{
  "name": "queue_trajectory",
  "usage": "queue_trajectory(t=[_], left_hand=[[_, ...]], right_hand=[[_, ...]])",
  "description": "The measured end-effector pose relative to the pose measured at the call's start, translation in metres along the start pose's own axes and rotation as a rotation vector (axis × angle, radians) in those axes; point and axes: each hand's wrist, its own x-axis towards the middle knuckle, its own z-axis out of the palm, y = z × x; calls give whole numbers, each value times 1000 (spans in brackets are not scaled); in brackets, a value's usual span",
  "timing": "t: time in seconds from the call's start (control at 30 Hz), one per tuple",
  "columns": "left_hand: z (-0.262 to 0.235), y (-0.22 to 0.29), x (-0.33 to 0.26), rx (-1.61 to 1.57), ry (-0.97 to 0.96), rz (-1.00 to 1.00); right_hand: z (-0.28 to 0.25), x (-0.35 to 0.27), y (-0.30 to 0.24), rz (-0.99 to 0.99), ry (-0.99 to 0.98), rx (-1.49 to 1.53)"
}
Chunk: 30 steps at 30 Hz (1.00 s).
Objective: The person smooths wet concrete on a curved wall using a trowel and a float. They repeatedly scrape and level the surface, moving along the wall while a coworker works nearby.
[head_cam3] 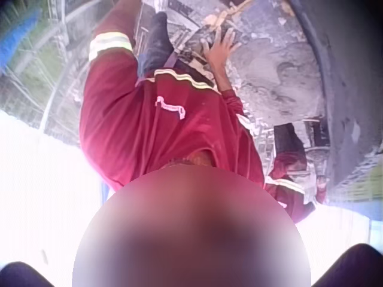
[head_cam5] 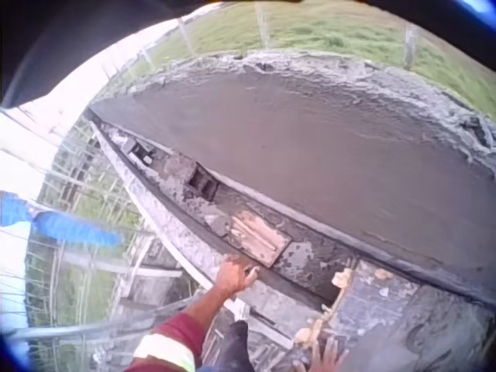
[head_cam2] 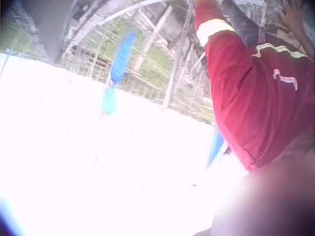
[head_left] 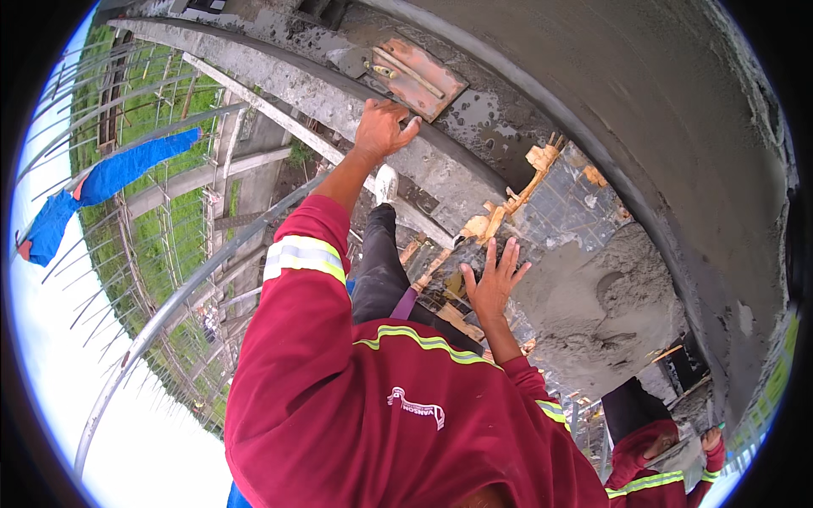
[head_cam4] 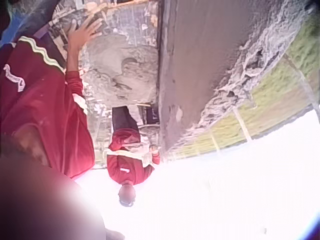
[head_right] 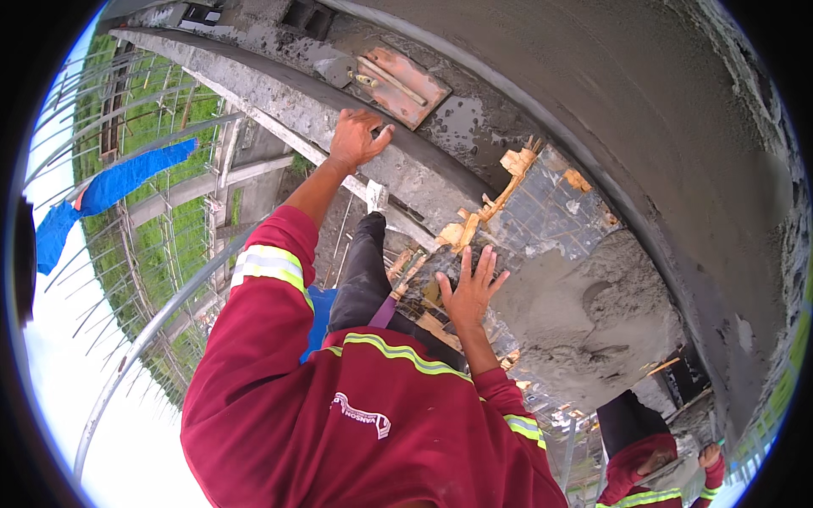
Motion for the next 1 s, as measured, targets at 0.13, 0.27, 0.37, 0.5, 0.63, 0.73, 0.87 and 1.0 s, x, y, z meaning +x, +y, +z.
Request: queue_trajectory(t=[0.13,0.27,0.37,0.5,0.63,0.73,0.87,1.0], left_hand=[[-1,1,0,-44,7,11],[2,-4,0,-36,0,25],[1,-10,-3,-64,-48,25],[-13,-26,-4,-240,-175,302],[-35,-34,1,-145,-343,627],[-37,-37,-2,-108,-301,705],[-30,-46,-6,-35,-307,679],[-30,-48,-7,-59,-254,677]], right_hand=[[9,-5,4,-8,43,-12],[10,-3,2,-5,116,15],[11,-2,-2,29,260,71],[13,-5,-6,152,202,15],[10,-7,-6,204,295,8],[15,-11,-21,404,368,-62],[35,-5,-50,822,430,-1],[44,-1,-60,819,608,0]])
